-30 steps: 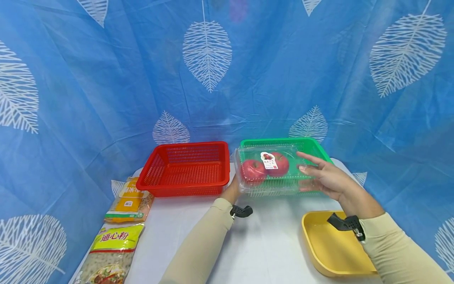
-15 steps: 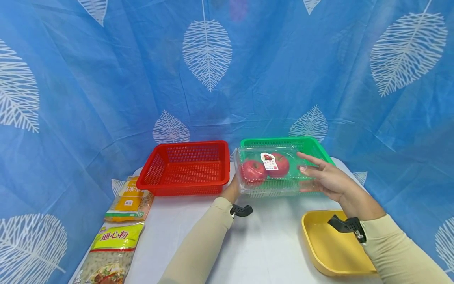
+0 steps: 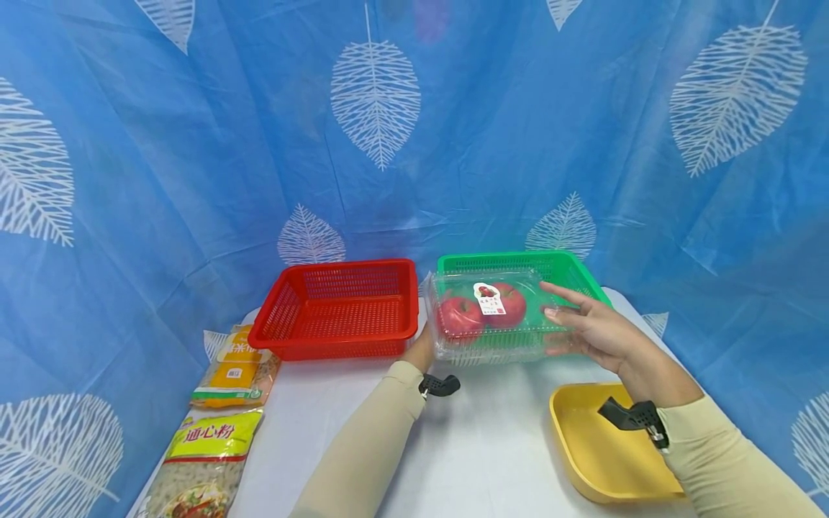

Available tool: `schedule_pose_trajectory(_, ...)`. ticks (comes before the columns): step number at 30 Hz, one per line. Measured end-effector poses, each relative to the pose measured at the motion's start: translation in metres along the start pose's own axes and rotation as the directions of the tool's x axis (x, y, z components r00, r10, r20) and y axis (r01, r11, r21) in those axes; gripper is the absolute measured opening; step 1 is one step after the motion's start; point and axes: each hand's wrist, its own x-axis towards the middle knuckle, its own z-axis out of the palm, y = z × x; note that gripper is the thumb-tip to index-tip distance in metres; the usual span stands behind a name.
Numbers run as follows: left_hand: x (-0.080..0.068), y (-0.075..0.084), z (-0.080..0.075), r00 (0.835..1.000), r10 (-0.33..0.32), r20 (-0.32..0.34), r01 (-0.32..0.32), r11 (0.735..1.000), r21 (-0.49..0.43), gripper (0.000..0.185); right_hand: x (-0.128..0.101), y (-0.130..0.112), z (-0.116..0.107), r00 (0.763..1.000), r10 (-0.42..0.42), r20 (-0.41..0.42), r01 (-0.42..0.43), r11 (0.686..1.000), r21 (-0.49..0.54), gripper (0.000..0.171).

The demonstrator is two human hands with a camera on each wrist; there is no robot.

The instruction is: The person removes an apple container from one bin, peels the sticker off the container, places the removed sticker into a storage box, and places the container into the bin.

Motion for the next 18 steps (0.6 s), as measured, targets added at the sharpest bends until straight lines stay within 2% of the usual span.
schedule_pose_trajectory(3,0.005,0.0,0.0,0.999,0.027,0.022,-0.026,0.999,-0.028,0.073,0.0,0.002,0.0,1.0,-0.003,-0.006,0.003,1.0,0.0,0.074)
schedule_pose_trajectory(6,0.001,0.011,0.0,0.997,0.01,0.081,-0.005,0.998,-0.058,0.07,-0.001,0.003,0.0,1.0,-0.006,-0.009,0.006,1.0,-0.005,0.075)
schedule_pose_trajectory(10,-0.01,0.023,0.002,0.993,-0.014,0.116,0.022,0.997,-0.069,0.066,-0.003,0.004,0.001,1.0,-0.01,-0.009,0.01,1.0,-0.007,0.075)
schedule_pose_trajectory(13,-0.012,0.017,0.002,0.997,-0.007,0.076,0.009,0.999,-0.035,0.067,-0.004,0.004,0.002,1.0,-0.011,-0.009,0.011,1.0,-0.004,0.075)
schedule_pose_trajectory(18,-0.016,0.011,-0.001,0.996,0.016,0.086,-0.012,0.999,-0.048,0.082,-0.006,0.004,0.003,1.0,-0.011,-0.013,0.011,1.0,-0.004,0.074)
